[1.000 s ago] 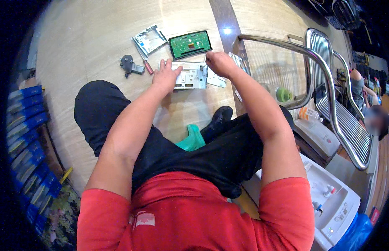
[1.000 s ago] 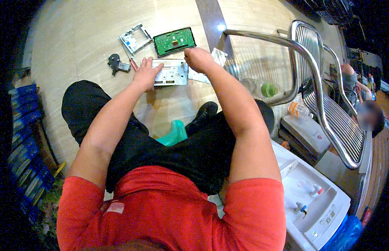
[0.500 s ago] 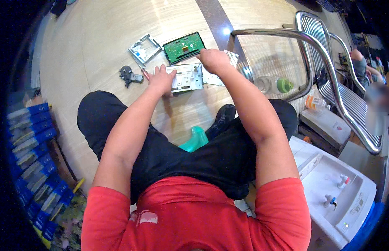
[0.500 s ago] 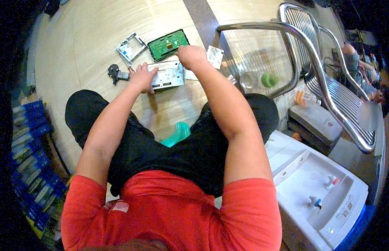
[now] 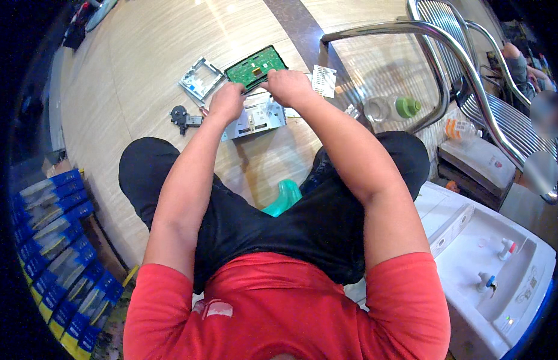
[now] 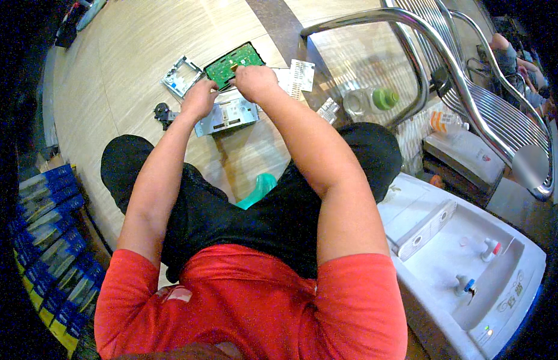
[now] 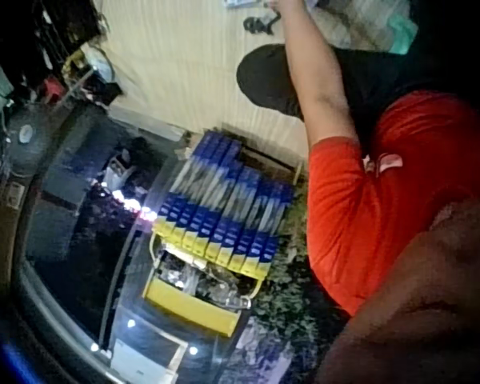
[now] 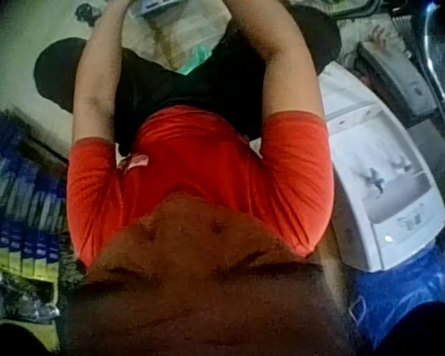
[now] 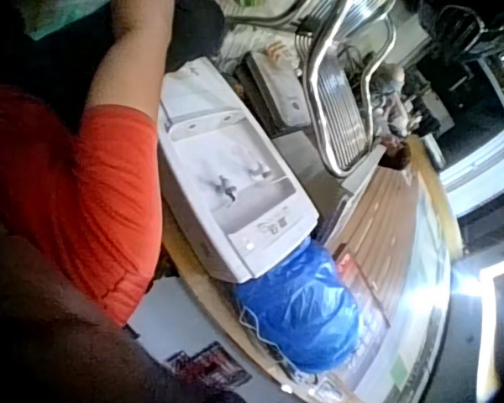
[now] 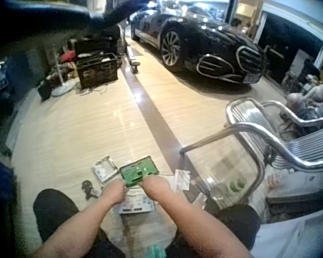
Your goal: The person disassembles a car stereo unit by removing a front panel and metal housing pieces by hand, then uses a screwdriver to remove small screws from an internal circuit board.
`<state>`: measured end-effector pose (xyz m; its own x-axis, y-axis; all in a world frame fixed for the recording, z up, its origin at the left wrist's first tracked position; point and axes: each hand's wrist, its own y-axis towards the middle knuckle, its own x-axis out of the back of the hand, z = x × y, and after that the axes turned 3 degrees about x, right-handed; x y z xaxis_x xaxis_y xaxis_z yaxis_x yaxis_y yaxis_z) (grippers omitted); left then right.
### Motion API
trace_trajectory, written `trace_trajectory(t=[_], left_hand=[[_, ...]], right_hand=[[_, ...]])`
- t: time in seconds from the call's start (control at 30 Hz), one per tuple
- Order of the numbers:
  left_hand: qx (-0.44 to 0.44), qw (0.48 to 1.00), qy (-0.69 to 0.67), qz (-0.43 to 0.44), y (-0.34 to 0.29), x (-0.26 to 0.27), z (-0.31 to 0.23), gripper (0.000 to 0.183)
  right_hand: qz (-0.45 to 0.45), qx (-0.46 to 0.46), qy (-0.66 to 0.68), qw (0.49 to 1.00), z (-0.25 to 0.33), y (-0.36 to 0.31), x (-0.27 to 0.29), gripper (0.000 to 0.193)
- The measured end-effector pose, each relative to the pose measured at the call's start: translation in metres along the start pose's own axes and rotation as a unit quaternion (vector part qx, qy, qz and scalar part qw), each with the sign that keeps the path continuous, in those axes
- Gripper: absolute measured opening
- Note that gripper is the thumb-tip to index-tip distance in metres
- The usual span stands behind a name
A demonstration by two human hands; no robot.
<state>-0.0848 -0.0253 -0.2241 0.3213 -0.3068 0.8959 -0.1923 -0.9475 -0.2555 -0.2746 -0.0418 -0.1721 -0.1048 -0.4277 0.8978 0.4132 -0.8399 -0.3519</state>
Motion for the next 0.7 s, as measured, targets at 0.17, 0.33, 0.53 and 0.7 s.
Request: trace_trajectory(t=[0.17,0.33,0.53,0.7], left_hand=[[-0.040,0.997,-0.057,-0.017,0.025,-0.015,-0.018,0.017],[-0.055,0.997,-0.055,-0.010,0.041,-0.036,-0.025,0.024],[-0.043,0.993,-0.038,0.102,0.058,-0.055,-0.038,0.031],[-0.053,0.985,-0.064,0.150,0.053,-0.059,-0.037,0.033]], right_hand=[[-0.045,-0.009,-0.007,0.999,-0.009,0.004,-0.011,0.017],[-0.105,0.030,0.026,0.994,-0.008,0.005,-0.012,0.017],[-0.087,0.034,0.030,0.995,-0.025,0.005,-0.025,0.019],[-0.052,-0.040,0.018,0.998,-0.017,-0.005,-0.015,0.019]])
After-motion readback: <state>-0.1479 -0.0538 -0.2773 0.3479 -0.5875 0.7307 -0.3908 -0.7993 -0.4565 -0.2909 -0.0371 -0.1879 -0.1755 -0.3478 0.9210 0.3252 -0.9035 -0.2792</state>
